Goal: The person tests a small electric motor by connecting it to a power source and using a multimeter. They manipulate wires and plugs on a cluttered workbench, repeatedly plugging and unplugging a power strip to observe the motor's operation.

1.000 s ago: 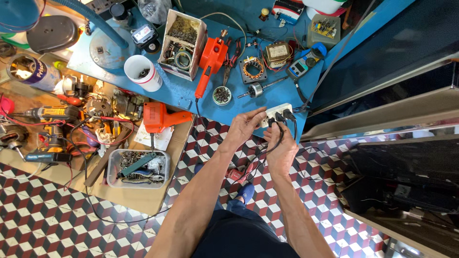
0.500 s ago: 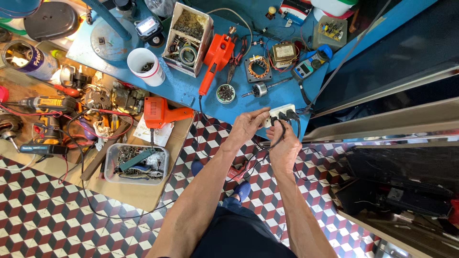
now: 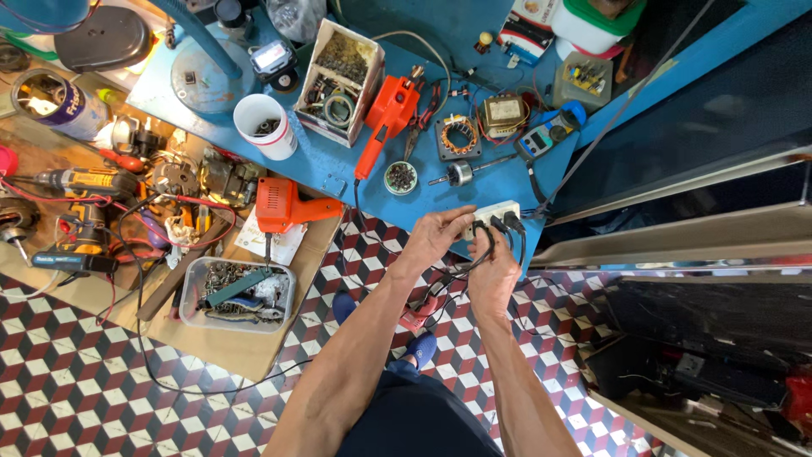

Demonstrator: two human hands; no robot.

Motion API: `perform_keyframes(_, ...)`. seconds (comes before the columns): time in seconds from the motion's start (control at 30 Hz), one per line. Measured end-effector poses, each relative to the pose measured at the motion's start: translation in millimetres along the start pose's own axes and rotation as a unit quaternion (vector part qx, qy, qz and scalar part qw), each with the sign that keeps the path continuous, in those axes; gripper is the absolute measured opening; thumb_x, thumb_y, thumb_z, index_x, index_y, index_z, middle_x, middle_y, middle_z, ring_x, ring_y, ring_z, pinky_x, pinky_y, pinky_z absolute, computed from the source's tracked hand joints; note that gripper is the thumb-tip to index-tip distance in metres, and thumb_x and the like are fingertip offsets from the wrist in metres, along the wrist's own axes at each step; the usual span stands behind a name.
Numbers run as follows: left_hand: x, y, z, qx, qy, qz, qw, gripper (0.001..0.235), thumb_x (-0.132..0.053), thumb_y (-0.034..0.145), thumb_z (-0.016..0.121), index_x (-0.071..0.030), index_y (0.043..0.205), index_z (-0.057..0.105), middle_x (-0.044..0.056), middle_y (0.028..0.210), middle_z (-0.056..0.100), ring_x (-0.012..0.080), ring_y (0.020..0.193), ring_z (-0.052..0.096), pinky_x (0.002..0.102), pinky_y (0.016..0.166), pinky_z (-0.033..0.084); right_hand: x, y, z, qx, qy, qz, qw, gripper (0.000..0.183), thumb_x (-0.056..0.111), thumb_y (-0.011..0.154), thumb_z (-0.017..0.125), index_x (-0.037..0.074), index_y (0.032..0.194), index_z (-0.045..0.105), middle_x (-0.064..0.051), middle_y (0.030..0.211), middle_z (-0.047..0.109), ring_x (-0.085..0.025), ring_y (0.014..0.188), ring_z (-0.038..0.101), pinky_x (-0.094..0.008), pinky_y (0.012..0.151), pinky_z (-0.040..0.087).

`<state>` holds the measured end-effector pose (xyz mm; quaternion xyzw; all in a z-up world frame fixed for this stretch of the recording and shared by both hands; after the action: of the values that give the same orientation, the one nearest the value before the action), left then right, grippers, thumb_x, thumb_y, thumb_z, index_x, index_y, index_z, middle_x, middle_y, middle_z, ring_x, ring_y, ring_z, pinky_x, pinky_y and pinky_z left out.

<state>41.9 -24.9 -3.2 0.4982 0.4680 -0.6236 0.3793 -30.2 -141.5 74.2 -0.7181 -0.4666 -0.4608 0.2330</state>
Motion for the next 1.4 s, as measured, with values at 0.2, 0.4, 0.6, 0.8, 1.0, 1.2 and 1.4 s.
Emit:
perform_keyframes(0.2,-18,5,1,0.015,0.0,0.05,0.999,0.041,-0.031,0.098,0.067,-0.003,0.129,0.07,0.005,0.09,0.075,0.01,0.081,0.066,0.028,0.077,0.055,-3,4,1,-0.026,-0.055,-0.085,0.995,0.032,0.016,0.101,0.065,-0.005,0.125,0.067,-0.018,0.102,0.073,-0.025,0.083,0.072,-0.035,0.072,0.057)
perform_keyframes(0.4,-46,19,-5,0.019,0.175,0.14,0.974,0.033,-0.027,0.099,0.066,-0.012,0.128,0.067,0.012,0.102,0.074,0.0239,0.091,0.073,0.036,0.08,0.056,-14,-30,-4,0.087,-0.06,0.029,0.994,0.054,0.009,0.097,0.053,0.002,0.149,0.047,-0.016,0.115,0.073,-0.029,0.098,0.074,-0.038,0.087,0.057)
perform_keyframes(0.6,-66,3,-10,0.009,0.246,0.246,0.937,0.026,-0.021,0.1,0.066,-0.016,0.126,0.065,0.013,0.101,0.072,0.0326,0.091,0.07,0.042,0.078,0.055,-33,-71,-54,0.117,-0.042,0.135,0.983,0.053,0.019,0.098,0.055,0.009,0.15,0.047,-0.012,0.13,0.071,-0.023,0.117,0.071,-0.035,0.096,0.055)
perform_keyframes(0.8,-74,8,-11,0.025,0.251,0.269,0.93,0.026,-0.013,0.099,0.066,-0.013,0.125,0.065,0.013,0.104,0.072,0.0323,0.093,0.07,0.04,0.077,0.055,-58,-75,-108,0.098,-0.082,0.21,0.969,0.055,0.024,0.098,0.056,0.016,0.152,0.047,-0.009,0.135,0.068,-0.021,0.119,0.069,-0.036,0.098,0.055)
perform_keyframes(1.0,-72,10,-9,0.013,0.276,0.252,0.928,0.028,-0.008,0.098,0.067,-0.013,0.126,0.066,0.013,0.107,0.072,0.0327,0.095,0.069,0.04,0.081,0.056,-75,-74,-128,0.101,-0.081,0.213,0.968,0.055,0.027,0.098,0.056,0.013,0.151,0.047,-0.008,0.137,0.068,-0.021,0.119,0.069,-0.036,0.098,0.054)
perform_keyframes(1.2,-67,-14,-12,-0.062,0.292,0.34,0.892,0.033,-0.006,0.094,0.07,-0.007,0.127,0.065,0.015,0.124,0.07,0.0358,0.117,0.066,0.04,0.098,0.054,-82,-73,-120,0.162,-0.046,0.195,0.966,0.055,0.025,0.098,0.058,0.009,0.15,0.049,-0.012,0.135,0.068,-0.022,0.121,0.068,-0.036,0.1,0.054)
perform_keyframes(1.4,-41,-87,-10,-0.196,0.299,0.28,0.891,0.028,-0.012,0.099,0.062,-0.008,0.127,0.061,0.018,0.106,0.065,0.0368,0.093,0.066,0.047,0.079,0.055,-89,-64,-98,0.242,-0.03,0.075,0.967,0.052,0.024,0.096,0.061,0.007,0.144,0.056,-0.012,0.128,0.073,-0.02,0.115,0.07,-0.033,0.097,0.053)
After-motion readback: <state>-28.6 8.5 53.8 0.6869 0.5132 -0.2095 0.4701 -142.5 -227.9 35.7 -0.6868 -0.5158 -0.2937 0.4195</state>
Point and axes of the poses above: each hand's wrist, its own y-axis towards the middle knuckle, its own z-axis out of the palm, x = y × z, the point moved 6 cm from there along y, towards the middle knuckle
